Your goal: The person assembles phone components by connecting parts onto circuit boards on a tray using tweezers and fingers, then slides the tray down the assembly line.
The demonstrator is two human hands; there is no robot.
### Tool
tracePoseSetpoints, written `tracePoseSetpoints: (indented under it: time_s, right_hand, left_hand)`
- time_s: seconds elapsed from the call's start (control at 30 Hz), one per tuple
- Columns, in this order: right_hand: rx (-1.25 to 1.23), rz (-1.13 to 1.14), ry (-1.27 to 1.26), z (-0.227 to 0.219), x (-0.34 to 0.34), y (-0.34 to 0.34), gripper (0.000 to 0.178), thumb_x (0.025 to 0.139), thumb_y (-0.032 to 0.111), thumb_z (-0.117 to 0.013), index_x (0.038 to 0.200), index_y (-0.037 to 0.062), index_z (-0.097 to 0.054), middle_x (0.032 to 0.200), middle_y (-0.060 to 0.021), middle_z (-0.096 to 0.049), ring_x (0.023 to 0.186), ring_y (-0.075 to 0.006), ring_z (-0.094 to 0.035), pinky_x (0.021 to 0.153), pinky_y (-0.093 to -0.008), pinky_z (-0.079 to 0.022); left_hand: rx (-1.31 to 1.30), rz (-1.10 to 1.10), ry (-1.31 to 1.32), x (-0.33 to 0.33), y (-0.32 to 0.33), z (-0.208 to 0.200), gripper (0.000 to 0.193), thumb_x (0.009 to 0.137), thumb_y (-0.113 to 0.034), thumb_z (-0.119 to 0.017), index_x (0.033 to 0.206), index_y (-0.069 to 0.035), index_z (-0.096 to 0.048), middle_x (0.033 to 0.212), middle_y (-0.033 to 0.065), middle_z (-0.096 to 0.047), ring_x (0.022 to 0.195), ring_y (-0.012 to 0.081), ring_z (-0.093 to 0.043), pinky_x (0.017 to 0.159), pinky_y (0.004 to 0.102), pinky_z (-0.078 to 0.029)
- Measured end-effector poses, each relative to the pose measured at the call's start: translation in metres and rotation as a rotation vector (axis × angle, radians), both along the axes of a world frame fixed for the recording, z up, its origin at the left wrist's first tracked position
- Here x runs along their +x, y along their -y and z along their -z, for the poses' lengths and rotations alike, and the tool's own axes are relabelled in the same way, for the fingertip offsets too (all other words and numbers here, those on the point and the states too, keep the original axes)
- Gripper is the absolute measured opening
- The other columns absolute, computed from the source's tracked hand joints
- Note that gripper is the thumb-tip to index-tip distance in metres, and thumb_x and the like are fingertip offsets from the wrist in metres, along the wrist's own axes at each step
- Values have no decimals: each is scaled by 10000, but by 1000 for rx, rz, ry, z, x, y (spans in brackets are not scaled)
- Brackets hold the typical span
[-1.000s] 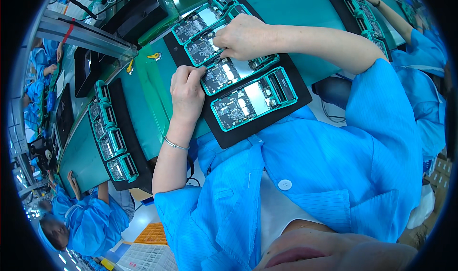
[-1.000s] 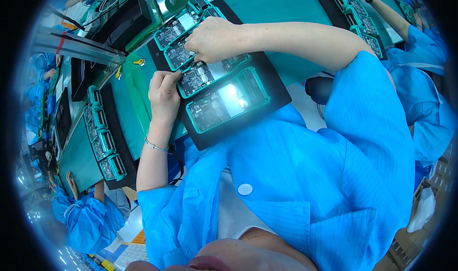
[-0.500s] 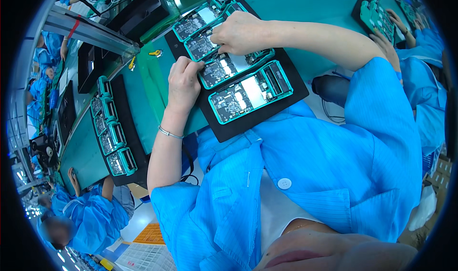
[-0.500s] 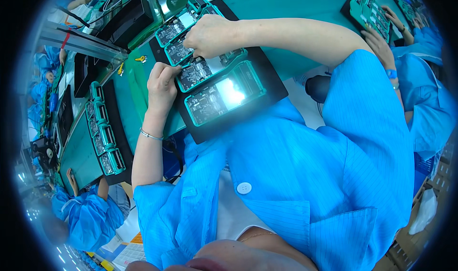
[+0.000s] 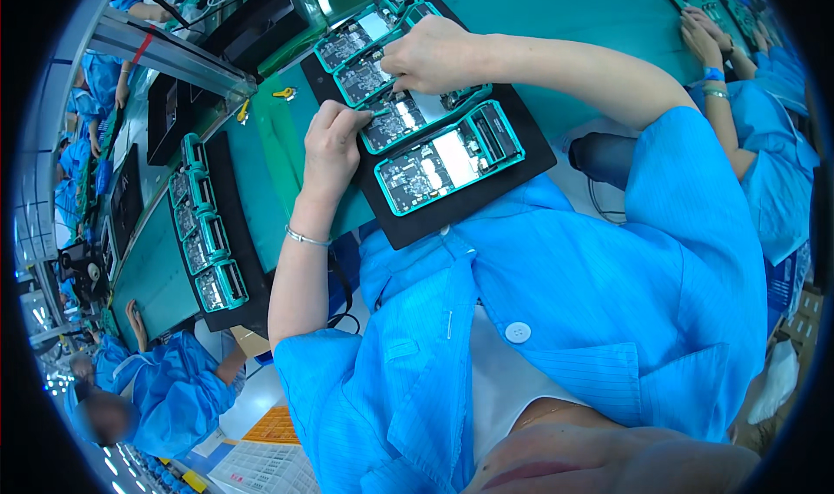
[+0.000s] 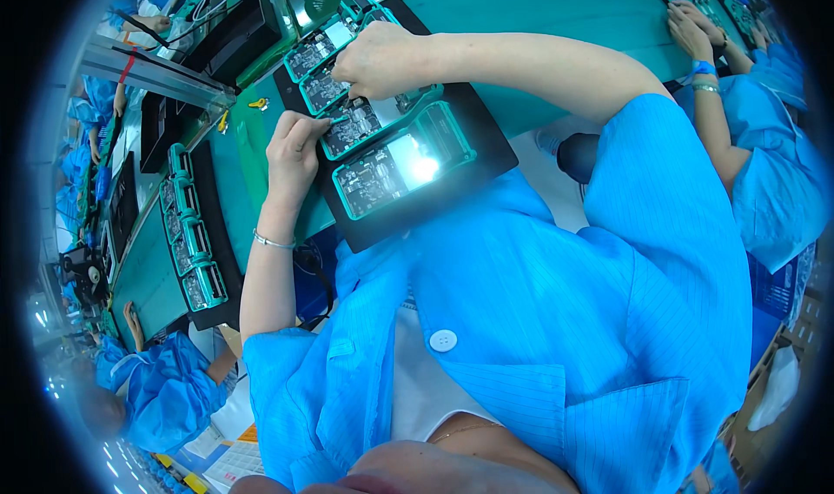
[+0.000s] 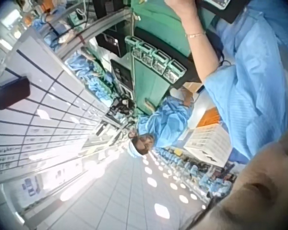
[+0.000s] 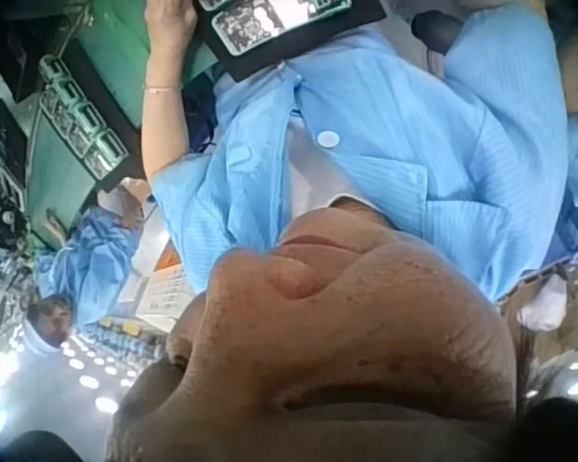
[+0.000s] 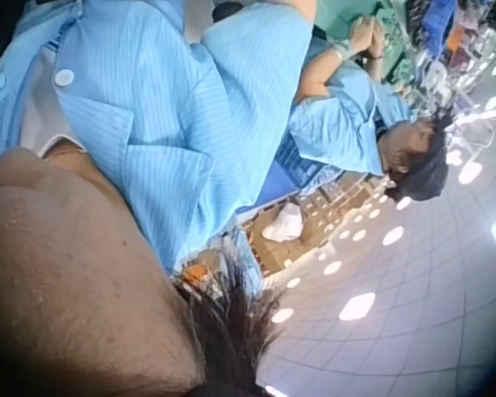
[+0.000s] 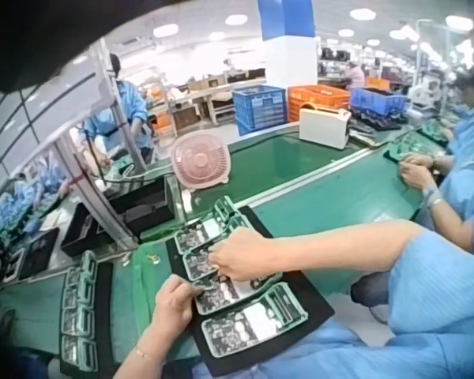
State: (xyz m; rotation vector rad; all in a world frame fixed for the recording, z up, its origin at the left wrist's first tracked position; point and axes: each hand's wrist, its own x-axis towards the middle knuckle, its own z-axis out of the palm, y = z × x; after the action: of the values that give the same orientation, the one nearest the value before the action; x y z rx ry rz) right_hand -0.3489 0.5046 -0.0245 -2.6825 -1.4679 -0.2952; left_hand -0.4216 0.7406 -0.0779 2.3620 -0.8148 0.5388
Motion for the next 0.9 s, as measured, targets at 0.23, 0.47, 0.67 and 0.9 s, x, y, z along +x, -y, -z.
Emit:
tracePoseSetpoints:
  time_s: [0.23, 0.47, 0.67, 0.9]
  right_hand:
    - [163, -71, -94, 1, -57, 21, 253, 862, 300, -728, 844, 57, -660, 849, -92, -658, 749, -304, -687, 628, -426, -521]
    - [58, 5, -137, -1, -71, 14, 276, 871, 326, -718, 838, 56, -668, 847, -83, -668, 764, -294, -695, 637, -418, -537]
    - [43, 26, -160, 1, -72, 16, 278, 876, 333, -711, 859, 57, -679, 849, -86, -671, 774, -294, -697, 656, -421, -540]
    - [10, 47, -163, 1, -71, 14, 273, 876, 329, -709, 879, 56, -687, 852, -86, -681, 790, -293, -702, 668, -421, -542]
  left_hand:
    - [-176, -118, 45, -65, 12, 5, 159, 803, 93, -717, 928, -6, -719, 860, 119, -633, 769, 250, -645, 655, 341, -524]
    - [-134, -140, 33, -79, 14, 11, 202, 790, 89, -703, 954, -26, -733, 878, 104, -636, 790, 254, -636, 676, 353, -517]
    - [-93, -127, 33, -80, 13, 12, 254, 757, 102, -686, 964, -37, -732, 878, 94, -625, 804, 264, -622, 693, 369, -506]
    - [-34, -107, 68, -79, 11, 9, 316, 701, 123, -663, 964, -41, -723, 880, 85, -612, 813, 263, -608, 705, 373, -495]
